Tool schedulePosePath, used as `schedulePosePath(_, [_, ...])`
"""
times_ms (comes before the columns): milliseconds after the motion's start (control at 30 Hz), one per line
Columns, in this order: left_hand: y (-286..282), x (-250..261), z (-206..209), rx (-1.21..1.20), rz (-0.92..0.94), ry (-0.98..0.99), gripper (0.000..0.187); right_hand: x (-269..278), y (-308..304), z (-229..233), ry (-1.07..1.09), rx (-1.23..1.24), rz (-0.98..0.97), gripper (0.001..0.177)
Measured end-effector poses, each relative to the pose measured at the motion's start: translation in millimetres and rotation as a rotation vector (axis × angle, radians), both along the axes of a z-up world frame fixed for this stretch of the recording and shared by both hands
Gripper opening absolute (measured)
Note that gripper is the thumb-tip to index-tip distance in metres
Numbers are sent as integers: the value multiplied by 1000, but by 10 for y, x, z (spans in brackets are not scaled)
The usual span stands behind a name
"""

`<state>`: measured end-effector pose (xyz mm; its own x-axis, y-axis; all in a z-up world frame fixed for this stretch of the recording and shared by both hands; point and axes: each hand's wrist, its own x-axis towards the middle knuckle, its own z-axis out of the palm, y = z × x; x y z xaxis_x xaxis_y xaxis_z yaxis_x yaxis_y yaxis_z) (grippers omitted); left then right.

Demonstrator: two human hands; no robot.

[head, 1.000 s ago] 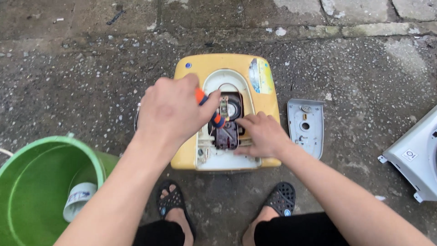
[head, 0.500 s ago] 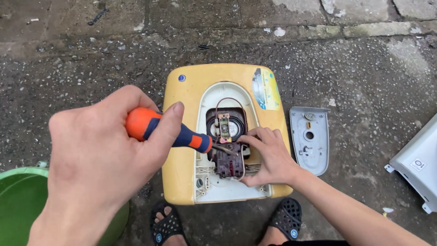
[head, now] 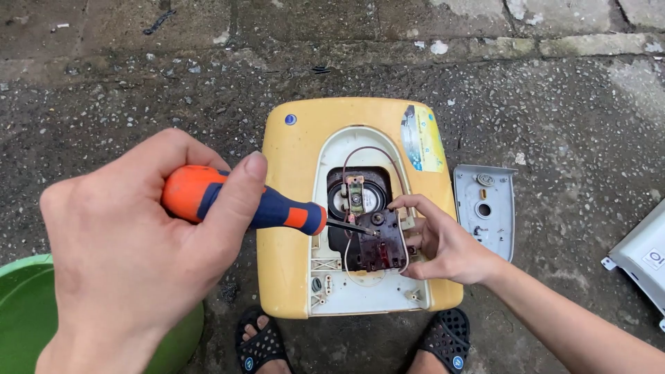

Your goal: Disassembling a small yellow appliance to repair internal electrical components using a screwdriver.

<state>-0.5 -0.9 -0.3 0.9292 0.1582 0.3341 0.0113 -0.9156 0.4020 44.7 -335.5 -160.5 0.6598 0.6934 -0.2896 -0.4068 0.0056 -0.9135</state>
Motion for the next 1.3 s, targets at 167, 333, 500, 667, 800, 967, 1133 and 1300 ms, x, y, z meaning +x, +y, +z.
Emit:
schedulePosePath(167, [-42, 45, -27, -7, -43, -14, 35, 87, -53, -29, 6, -74, 27, 83])
schedulePosePath(333, [-48, 67, -62, 8, -78, -23, 34, 116, -73, -51, -10, -149, 30, 87])
schedulePosePath(500, [-82, 69, -42, 9, -74, -8, 33, 142, -83, -60, -7, -188, 42, 89])
schedulePosePath(667, [-246, 60, -91, -32, -204, -55, 33, 152, -74, -63, 108, -31, 46, 84])
schedulePosePath(800, [-313, 48, -109, -73, -290, -89, 34, 168, -76, -96, 131, 75, 54, 84])
schedulePosePath(967, [-309, 50, -84, -69, -291, -107, 35, 191, -83, -108, 158, 191, 81, 83])
schedulePosePath(1133, [-300, 54, -63, -62, -301, -127, 33, 204, -85, -114, 175, 217, 87, 83])
schedulePosePath(1300, [-308, 41, -23, -61, -310, -105, 33, 191, -72, -117, 187, 188, 50, 88])
